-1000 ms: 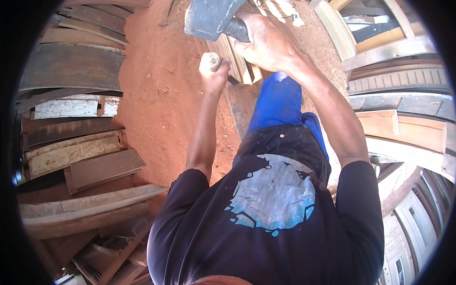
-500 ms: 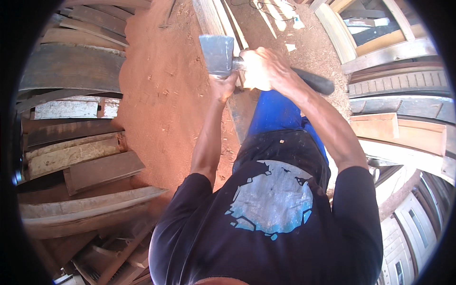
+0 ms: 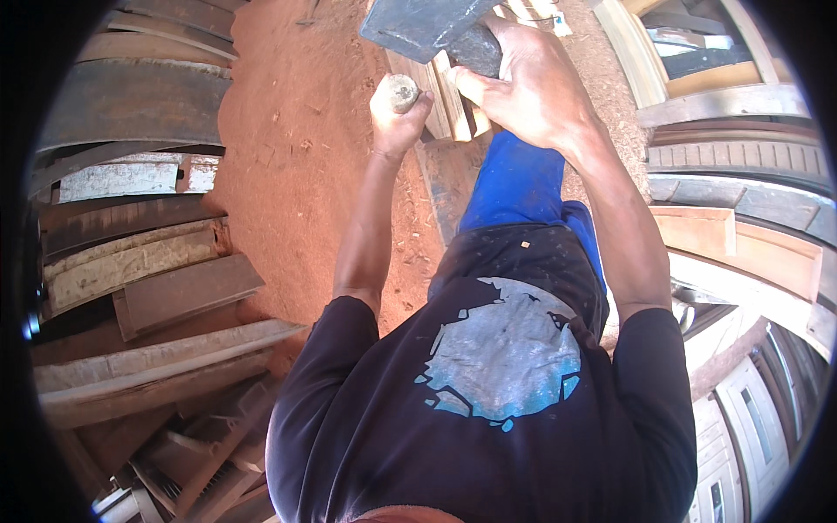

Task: The person uses a hand axe to shape a small piece of wood, then uses a power sander to smooth a long wooden plank. The person repeatedly strikes the wood with the axe and then sands the plank with the sander.

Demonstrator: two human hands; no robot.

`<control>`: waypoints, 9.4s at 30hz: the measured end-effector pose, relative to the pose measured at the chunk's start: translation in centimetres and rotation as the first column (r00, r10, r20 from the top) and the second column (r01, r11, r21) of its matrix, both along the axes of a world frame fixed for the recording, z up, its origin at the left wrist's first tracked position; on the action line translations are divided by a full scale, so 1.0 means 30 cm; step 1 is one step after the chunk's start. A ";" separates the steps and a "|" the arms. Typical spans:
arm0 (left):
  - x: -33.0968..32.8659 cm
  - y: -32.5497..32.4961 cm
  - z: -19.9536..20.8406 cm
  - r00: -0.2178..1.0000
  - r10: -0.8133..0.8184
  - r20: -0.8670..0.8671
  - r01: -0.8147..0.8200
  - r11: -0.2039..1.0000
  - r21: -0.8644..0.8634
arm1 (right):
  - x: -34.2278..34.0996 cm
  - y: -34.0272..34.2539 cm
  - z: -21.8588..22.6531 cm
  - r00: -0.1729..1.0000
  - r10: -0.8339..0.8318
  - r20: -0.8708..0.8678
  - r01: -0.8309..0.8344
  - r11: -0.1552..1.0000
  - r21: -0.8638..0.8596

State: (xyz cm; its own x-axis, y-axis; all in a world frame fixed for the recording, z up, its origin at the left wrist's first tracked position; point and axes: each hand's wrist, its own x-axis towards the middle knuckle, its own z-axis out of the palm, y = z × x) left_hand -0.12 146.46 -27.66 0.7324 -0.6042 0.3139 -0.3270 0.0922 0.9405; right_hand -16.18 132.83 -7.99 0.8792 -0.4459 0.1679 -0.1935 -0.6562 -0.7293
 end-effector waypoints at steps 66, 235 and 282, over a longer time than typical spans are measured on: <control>-0.522 -0.158 0.256 0.772 -0.130 0.622 0.261 0.957 -0.124 | -0.226 -0.001 -0.498 0.914 -0.405 -0.023 -0.025 -0.114 0.993; 0.115 0.277 -0.301 0.556 0.234 -0.798 -0.058 0.968 0.243 | -0.225 -0.305 -0.986 0.932 -0.267 -0.244 0.204 -0.168 0.964; -0.023 0.209 -0.411 0.952 0.112 -0.286 0.109 0.747 0.655 | -0.176 -0.313 -0.928 0.892 -0.262 -0.369 0.320 -0.209 0.924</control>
